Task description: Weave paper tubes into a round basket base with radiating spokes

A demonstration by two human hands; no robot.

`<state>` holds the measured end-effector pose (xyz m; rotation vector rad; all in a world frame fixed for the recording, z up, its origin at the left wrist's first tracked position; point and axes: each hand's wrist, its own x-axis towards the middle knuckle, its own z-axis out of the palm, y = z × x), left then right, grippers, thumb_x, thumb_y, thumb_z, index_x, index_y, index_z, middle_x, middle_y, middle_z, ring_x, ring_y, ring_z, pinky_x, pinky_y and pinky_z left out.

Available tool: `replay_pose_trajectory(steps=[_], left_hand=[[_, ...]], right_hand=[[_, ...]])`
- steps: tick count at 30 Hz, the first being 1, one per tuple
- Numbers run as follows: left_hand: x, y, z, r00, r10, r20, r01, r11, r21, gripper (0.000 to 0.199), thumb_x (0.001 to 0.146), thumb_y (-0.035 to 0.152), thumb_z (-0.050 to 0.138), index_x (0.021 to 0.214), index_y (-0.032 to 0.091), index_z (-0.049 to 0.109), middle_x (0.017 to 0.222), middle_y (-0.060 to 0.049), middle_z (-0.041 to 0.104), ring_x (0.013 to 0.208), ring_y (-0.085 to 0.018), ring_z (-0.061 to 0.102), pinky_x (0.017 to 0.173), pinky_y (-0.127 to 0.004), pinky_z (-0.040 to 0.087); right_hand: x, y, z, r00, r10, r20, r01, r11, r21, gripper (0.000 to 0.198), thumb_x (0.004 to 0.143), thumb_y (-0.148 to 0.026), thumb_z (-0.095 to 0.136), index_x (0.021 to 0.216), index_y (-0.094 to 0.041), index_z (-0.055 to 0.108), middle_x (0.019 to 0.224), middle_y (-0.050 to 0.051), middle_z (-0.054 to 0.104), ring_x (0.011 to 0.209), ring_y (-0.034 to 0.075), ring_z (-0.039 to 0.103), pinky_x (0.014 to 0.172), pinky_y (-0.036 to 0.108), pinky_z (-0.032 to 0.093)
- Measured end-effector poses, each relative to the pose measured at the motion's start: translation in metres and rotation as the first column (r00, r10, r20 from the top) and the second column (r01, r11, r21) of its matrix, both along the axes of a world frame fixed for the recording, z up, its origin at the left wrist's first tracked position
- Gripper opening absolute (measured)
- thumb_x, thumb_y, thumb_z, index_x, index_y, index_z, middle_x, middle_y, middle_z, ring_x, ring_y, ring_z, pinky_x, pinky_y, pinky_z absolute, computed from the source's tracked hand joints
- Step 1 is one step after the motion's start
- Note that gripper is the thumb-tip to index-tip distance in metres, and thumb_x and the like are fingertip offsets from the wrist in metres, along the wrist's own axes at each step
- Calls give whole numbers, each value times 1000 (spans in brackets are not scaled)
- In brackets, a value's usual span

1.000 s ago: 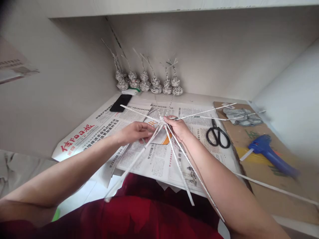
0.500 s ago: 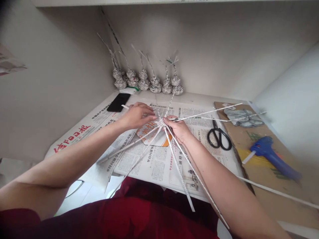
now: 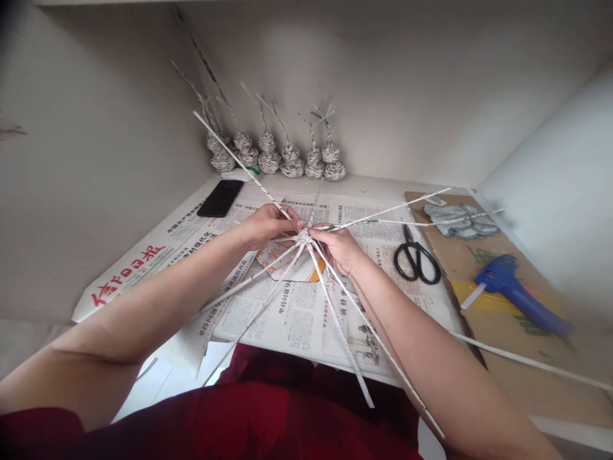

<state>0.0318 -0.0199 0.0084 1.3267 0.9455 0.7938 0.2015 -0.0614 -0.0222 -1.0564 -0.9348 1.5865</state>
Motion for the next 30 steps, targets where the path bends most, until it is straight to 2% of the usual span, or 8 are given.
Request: replay_pose_trajectory(steps=[3,7,12,18,22,24,26,30], left_hand=[[1,3,2,995,-86,-49,80,992,-100,23,60,26,82,74,12,69,61,-4,65,52,-11,56,51,-24,48],[3,6,-4,988,-127,-82,117,986,-120,16,60,23,81,70,13,73,59,-3,65,49,-10,54,47,-21,46],[-1,4,-11,997,18,-81,-27,993,-114,10,60,16,79,66,13,72,56,-1,64,48,-9,54,46,-19,45],[-7,9,-14,985,173,-9,-172,971,-163,10,63,13,78,68,11,70,55,0,63,45,-8,52,45,-19,44],[-7,6,-16,943,327,59,-303,920,-249,10,67,10,76,68,11,65,53,2,59,44,-7,52,44,-19,45],[-5,3,-15,917,390,87,-355,895,-270,12,68,9,74,66,11,63,53,2,58,44,-8,51,44,-20,46],[-2,0,-11,898,422,122,-380,886,-267,14,67,8,75,66,11,61,55,2,59,45,-8,52,44,-20,47],[-4,1,6,890,423,170,-395,901,-178,15,67,10,76,66,11,61,58,1,59,48,-7,52,46,-20,47]], right_hand=[[1,-1,0,1000,13,9,-13,1000,15,24,57,-27,82,70,-15,65,59,-1,64,48,10,57,43,21,45],[4,0,-2,991,49,124,-56,997,51,24,60,-32,81,66,-15,65,55,0,63,43,10,53,41,22,41],[5,4,-5,981,90,173,-97,995,34,32,71,-43,73,65,-13,66,57,6,65,47,13,55,38,22,39],[6,3,6,994,45,98,-42,998,-35,21,79,-36,67,84,-15,67,70,6,70,55,14,63,43,21,45],[12,7,8,969,-122,217,114,992,52,15,76,-30,69,80,-16,66,77,5,70,62,15,65,58,26,53],[16,10,5,888,-295,352,232,949,212,15,76,-32,68,78,-17,66,77,5,70,65,16,65,63,29,53],[20,12,3,763,-457,458,277,870,407,17,77,-35,65,80,-18,67,76,5,69,68,17,64,66,30,51],[22,6,6,542,-657,524,201,706,679,19,81,-33,58,88,-18,68,82,6,70,66,17,61,66,30,48]])
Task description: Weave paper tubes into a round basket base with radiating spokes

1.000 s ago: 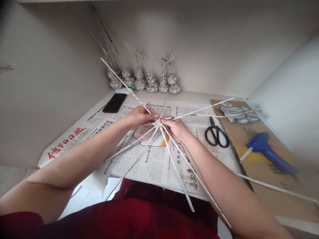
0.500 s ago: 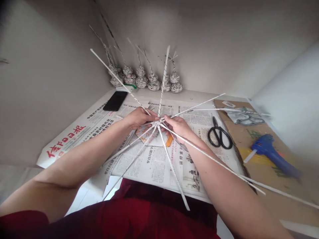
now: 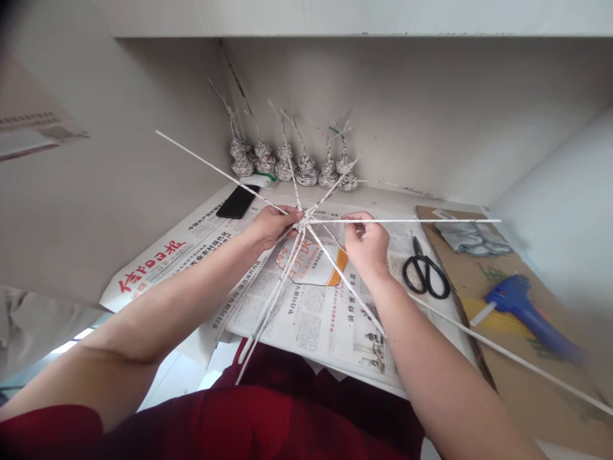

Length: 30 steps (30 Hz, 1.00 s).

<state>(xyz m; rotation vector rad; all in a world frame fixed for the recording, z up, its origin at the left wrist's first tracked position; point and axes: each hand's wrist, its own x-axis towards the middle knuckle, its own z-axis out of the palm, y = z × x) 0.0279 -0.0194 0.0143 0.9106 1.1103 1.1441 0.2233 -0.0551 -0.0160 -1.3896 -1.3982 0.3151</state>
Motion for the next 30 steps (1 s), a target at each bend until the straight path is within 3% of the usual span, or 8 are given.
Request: replay_pose_trajectory(steps=[4,8,11,14,17,20,26,30], left_hand=[[-12,4,16,998,62,-28,-58,990,130,16,67,13,77,69,12,61,60,1,59,49,-7,52,49,-20,49],[-22,6,12,996,93,5,-93,986,138,18,67,14,77,70,12,60,58,2,57,47,-6,50,48,-19,50],[-22,8,1,995,98,38,-99,994,50,17,69,11,75,71,12,58,58,2,57,47,-7,52,45,-19,51],[-18,12,-9,989,140,45,-139,990,-37,18,70,6,73,72,11,57,60,0,59,48,-8,56,46,-21,53],[-18,17,-9,984,173,41,-170,983,-69,20,68,5,74,70,11,56,60,0,60,48,-9,56,46,-22,54],[-19,17,1,984,174,41,-172,983,-64,18,72,4,71,69,11,55,59,0,58,47,-9,56,45,-22,54],[-8,5,36,954,91,285,-72,994,-77,14,81,1,60,71,11,58,70,-2,61,60,-9,60,59,-23,59],[2,1,32,935,70,348,-48,996,-70,13,81,1,59,72,10,60,74,-4,62,64,-9,60,64,-25,61]], right_hand=[[-8,-13,10,979,-48,198,23,992,127,21,85,-32,52,92,-18,67,87,7,69,68,17,59,67,30,46],[-15,-22,14,943,44,329,-104,980,167,18,87,-31,51,89,-20,66,84,5,68,71,17,60,71,28,45],[-15,-22,8,889,170,425,-197,980,19,20,87,-35,52,83,-21,65,77,3,68,68,16,60,69,28,44],[-11,-18,0,785,233,574,-167,972,-166,24,84,-42,57,88,-21,66,83,5,70,76,20,61,70,31,43],[-4,-13,-4,671,151,726,-18,982,-188,32,83,-40,56,104,-18,66,101,12,70,93,28,59,79,37,41],[3,-11,-4,595,-2,804,125,988,-90,42,81,-31,55,120,-14,60,127,17,59,112,35,48,87,44,36],[4,-13,2,610,-139,780,160,986,51,46,82,-22,49,128,-16,53,135,16,52,117,34,40,91,47,27],[6,-11,0,604,-150,783,186,982,44,43,83,-19,46,126,-17,54,131,16,55,113,33,42,88,45,26]])
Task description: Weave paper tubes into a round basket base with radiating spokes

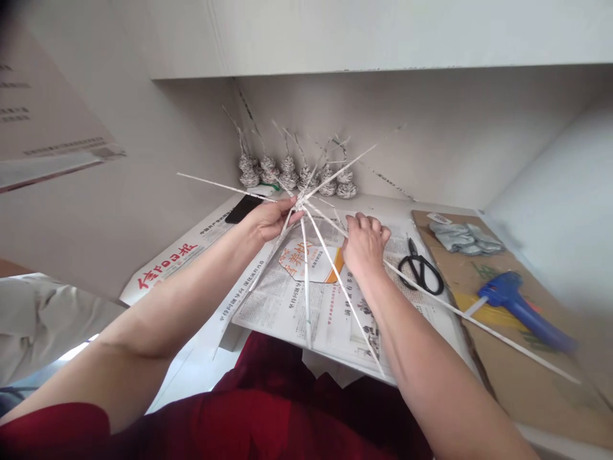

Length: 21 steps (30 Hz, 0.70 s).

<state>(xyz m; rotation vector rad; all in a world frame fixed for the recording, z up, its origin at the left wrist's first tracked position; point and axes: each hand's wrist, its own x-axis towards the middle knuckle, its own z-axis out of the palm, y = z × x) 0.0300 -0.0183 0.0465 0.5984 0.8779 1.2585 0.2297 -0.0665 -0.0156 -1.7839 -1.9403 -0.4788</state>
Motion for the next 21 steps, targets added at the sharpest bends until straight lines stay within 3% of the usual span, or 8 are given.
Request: replay_pose_trajectory(steps=[8,15,17,21], left_hand=[[-1,28,-40,988,16,-155,-16,1000,-3,17,74,1,69,67,10,55,61,1,56,52,-7,56,56,-23,58],[-18,38,-62,973,21,-229,17,986,163,20,70,15,76,69,13,56,57,2,57,46,-7,53,45,-18,49],[-25,45,-65,981,34,-193,8,977,213,17,70,15,74,72,13,58,61,1,59,49,-7,55,46,-17,48],[-30,55,-68,977,46,-210,-8,984,178,17,66,11,74,68,13,57,58,2,57,47,-6,52,44,-18,47]], right_hand=[[-1,3,-8,999,45,20,-44,999,-32,46,83,-34,54,126,-17,53,130,14,57,114,33,43,89,46,26],[9,8,-7,997,-50,59,61,975,-216,22,72,-12,52,84,-20,68,88,9,69,91,28,53,82,44,26],[13,9,-3,994,-72,84,88,975,-204,20,71,-13,52,81,-20,67,85,9,69,89,28,53,82,44,25],[22,7,13,981,-153,118,168,979,-120,21,74,-19,53,88,-20,68,86,10,69,90,29,51,83,46,23]])
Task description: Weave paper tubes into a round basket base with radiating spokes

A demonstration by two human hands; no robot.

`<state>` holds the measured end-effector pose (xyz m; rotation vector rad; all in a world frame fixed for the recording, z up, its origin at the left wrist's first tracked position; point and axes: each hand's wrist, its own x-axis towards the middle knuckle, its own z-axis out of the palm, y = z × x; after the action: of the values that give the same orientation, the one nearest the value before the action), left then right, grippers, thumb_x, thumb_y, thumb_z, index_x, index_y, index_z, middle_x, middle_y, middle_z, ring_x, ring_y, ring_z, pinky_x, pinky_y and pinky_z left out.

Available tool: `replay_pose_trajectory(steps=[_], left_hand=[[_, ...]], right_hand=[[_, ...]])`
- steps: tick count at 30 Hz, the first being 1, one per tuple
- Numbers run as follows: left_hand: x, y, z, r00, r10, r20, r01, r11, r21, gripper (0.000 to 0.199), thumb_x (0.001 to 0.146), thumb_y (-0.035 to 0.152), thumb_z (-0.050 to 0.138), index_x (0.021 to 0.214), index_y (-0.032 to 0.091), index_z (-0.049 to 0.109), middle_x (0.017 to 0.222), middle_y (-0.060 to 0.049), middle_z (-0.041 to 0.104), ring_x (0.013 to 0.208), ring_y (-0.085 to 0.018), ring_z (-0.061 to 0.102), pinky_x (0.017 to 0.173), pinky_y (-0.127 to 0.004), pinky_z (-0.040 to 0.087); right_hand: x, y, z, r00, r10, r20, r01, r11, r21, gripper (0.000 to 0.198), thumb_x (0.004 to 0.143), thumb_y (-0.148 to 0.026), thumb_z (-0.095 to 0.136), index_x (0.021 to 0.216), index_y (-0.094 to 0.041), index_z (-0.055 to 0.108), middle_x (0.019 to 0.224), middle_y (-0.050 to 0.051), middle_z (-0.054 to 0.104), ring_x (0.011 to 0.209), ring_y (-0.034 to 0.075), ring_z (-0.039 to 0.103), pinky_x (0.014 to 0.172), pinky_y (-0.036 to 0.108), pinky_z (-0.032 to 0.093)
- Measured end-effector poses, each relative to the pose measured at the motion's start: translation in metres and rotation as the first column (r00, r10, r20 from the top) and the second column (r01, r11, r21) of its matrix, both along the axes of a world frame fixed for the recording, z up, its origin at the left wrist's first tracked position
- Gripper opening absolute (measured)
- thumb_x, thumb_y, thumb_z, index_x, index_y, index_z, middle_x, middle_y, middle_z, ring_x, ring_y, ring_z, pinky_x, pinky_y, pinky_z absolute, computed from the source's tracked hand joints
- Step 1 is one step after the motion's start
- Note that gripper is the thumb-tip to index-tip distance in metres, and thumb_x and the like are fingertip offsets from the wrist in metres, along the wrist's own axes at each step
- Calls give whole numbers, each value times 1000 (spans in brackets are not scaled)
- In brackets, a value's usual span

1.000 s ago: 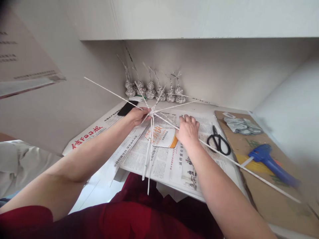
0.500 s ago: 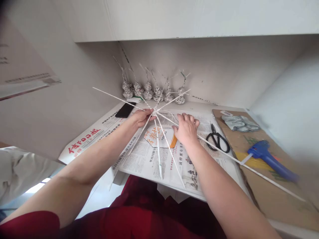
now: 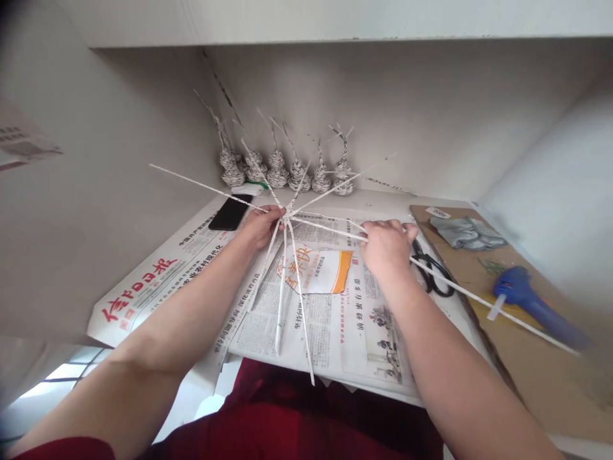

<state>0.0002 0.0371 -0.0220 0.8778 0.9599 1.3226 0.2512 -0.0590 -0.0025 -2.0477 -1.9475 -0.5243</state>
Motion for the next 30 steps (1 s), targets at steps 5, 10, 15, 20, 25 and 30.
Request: replay_pose_trajectory(steps=[5,10,15,20,25,30], left_hand=[[-1,3,1,994,55,-98,-60,997,-47,13,67,8,68,64,13,56,53,3,52,43,-7,49,42,-20,46],[-14,4,11,957,176,-232,-204,973,-104,11,72,13,65,67,15,55,55,3,52,45,-7,48,43,-19,42],[-19,4,19,959,181,-217,-215,966,-146,12,75,15,65,71,15,54,54,4,50,46,-6,47,49,-20,43],[-10,6,14,960,223,-171,-247,959,-138,9,71,11,64,69,14,56,55,3,52,43,-7,48,42,-19,43],[6,1,7,993,103,-61,-110,984,-140,11,70,9,66,66,13,56,52,3,53,44,-9,52,47,-22,50],[8,-5,11,995,91,-35,-95,987,-130,13,71,9,67,65,13,55,50,4,52,43,-8,51,46,-21,49]], right_hand=[[-10,-6,16,999,-20,49,15,994,105,21,74,-20,54,89,-20,67,92,10,70,94,29,49,85,47,23],[-43,1,35,987,90,129,-104,989,103,12,75,-16,54,78,-20,64,81,8,69,88,25,51,89,46,24],[-33,32,77,918,260,298,-293,953,72,20,84,-16,50,90,-22,67,85,8,67,98,28,48,93,53,20],[15,54,112,888,261,379,-315,945,86,29,92,-29,45,111,-19,64,102,15,66,107,32,45,90,56,21],[0,27,77,913,198,356,-254,960,120,60,85,-38,58,135,-7,45,139,29,42,125,41,35,88,54,27],[-68,17,15,847,526,74,-480,818,-318,26,91,-29,46,107,-21,65,101,9,69,95,24,60,82,35,40]])
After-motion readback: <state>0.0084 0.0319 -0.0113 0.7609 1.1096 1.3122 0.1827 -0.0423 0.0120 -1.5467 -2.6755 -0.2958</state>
